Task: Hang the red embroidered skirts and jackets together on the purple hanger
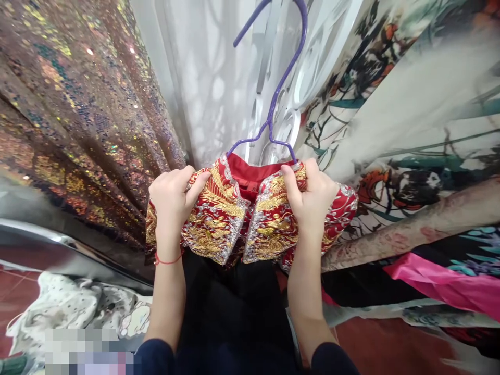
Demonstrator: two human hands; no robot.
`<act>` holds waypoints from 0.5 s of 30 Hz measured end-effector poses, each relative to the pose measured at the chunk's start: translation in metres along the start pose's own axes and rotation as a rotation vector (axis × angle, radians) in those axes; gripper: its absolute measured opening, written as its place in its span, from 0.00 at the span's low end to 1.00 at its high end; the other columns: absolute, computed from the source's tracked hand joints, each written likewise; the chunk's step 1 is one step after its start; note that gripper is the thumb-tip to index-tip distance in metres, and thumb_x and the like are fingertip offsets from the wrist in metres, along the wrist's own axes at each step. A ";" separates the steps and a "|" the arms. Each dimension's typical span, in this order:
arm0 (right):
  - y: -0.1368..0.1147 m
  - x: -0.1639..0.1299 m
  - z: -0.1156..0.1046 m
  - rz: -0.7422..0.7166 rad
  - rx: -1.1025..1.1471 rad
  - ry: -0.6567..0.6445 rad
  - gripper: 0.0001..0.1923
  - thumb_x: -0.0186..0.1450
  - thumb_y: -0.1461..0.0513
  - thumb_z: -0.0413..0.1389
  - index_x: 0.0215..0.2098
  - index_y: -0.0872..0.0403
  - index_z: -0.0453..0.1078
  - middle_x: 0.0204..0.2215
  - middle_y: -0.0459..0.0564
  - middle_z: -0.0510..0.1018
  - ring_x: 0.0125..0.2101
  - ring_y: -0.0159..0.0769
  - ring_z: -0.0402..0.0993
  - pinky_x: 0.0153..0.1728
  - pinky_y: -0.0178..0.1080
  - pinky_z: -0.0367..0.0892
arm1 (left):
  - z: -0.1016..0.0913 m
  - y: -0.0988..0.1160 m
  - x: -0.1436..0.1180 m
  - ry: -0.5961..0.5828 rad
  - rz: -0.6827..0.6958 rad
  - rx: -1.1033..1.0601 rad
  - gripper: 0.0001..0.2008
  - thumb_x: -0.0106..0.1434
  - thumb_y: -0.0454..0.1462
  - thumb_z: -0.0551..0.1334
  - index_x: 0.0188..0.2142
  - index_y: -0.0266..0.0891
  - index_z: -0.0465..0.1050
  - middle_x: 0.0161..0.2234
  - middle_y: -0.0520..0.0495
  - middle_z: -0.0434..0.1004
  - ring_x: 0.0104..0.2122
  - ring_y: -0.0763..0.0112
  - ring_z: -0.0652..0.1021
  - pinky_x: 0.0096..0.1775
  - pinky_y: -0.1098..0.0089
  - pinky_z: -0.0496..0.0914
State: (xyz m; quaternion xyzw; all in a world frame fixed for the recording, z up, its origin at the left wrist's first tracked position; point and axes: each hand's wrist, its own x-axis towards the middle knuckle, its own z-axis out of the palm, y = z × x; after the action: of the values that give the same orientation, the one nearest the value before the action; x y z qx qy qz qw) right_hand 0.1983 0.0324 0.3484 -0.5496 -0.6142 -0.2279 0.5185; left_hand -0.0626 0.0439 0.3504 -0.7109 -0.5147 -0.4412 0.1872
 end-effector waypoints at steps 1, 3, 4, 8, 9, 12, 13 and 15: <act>0.000 0.000 0.002 0.005 0.002 0.007 0.24 0.71 0.45 0.49 0.24 0.51 0.62 0.17 0.40 0.56 0.20 0.30 0.52 0.26 0.36 0.47 | 0.001 -0.001 0.000 0.004 0.009 -0.001 0.26 0.71 0.53 0.51 0.22 0.42 0.48 0.19 0.53 0.50 0.21 0.72 0.54 0.28 0.66 0.48; 0.000 0.001 0.005 0.006 0.003 0.015 0.24 0.70 0.45 0.49 0.24 0.51 0.63 0.17 0.40 0.56 0.20 0.30 0.52 0.26 0.36 0.47 | 0.003 -0.002 0.000 0.010 0.023 -0.005 0.26 0.71 0.52 0.51 0.22 0.42 0.49 0.19 0.53 0.50 0.21 0.72 0.54 0.28 0.66 0.49; 0.001 0.001 0.006 0.001 0.001 0.018 0.24 0.70 0.45 0.49 0.24 0.51 0.63 0.17 0.40 0.57 0.20 0.30 0.53 0.26 0.36 0.47 | 0.004 -0.003 0.000 0.013 0.024 -0.007 0.26 0.71 0.52 0.52 0.22 0.42 0.49 0.19 0.53 0.50 0.21 0.71 0.54 0.28 0.66 0.49; 0.013 0.001 0.010 -0.067 -0.009 -0.018 0.22 0.71 0.47 0.47 0.29 0.52 0.67 0.19 0.43 0.64 0.22 0.32 0.57 0.28 0.37 0.52 | 0.017 -0.008 0.002 0.041 0.003 -0.019 0.27 0.70 0.53 0.53 0.21 0.42 0.53 0.19 0.53 0.53 0.22 0.71 0.55 0.29 0.65 0.50; 0.016 0.000 0.011 -0.089 -0.004 -0.042 0.21 0.72 0.47 0.47 0.31 0.53 0.68 0.21 0.44 0.67 0.23 0.33 0.60 0.29 0.38 0.54 | 0.021 -0.010 0.004 0.051 -0.008 -0.025 0.27 0.70 0.54 0.53 0.21 0.42 0.54 0.19 0.52 0.54 0.22 0.70 0.56 0.30 0.65 0.51; 0.025 -0.001 0.014 -0.133 0.009 -0.094 0.21 0.72 0.48 0.44 0.40 0.54 0.70 0.30 0.50 0.74 0.30 0.38 0.68 0.36 0.41 0.61 | 0.031 -0.014 0.009 0.062 -0.036 -0.065 0.26 0.69 0.56 0.53 0.22 0.42 0.61 0.20 0.50 0.61 0.24 0.68 0.63 0.33 0.64 0.57; 0.025 -0.001 0.015 -0.137 0.012 -0.098 0.22 0.72 0.48 0.43 0.43 0.55 0.71 0.32 0.52 0.75 0.33 0.40 0.70 0.38 0.42 0.62 | 0.033 -0.015 0.011 0.063 -0.039 -0.086 0.25 0.70 0.56 0.53 0.24 0.42 0.64 0.21 0.49 0.65 0.26 0.67 0.67 0.36 0.64 0.60; 0.025 -0.001 0.017 -0.144 0.020 -0.087 0.23 0.72 0.48 0.43 0.48 0.56 0.70 0.37 0.55 0.76 0.40 0.44 0.72 0.44 0.47 0.64 | 0.032 -0.012 0.010 0.069 -0.026 -0.139 0.21 0.71 0.53 0.53 0.31 0.42 0.71 0.28 0.46 0.73 0.33 0.63 0.74 0.43 0.62 0.63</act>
State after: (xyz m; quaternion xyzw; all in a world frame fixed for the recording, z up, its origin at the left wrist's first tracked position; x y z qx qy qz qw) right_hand 0.2142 0.0538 0.3345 -0.5081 -0.6764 -0.2341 0.4791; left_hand -0.0590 0.0776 0.3395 -0.6999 -0.4852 -0.5024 0.1496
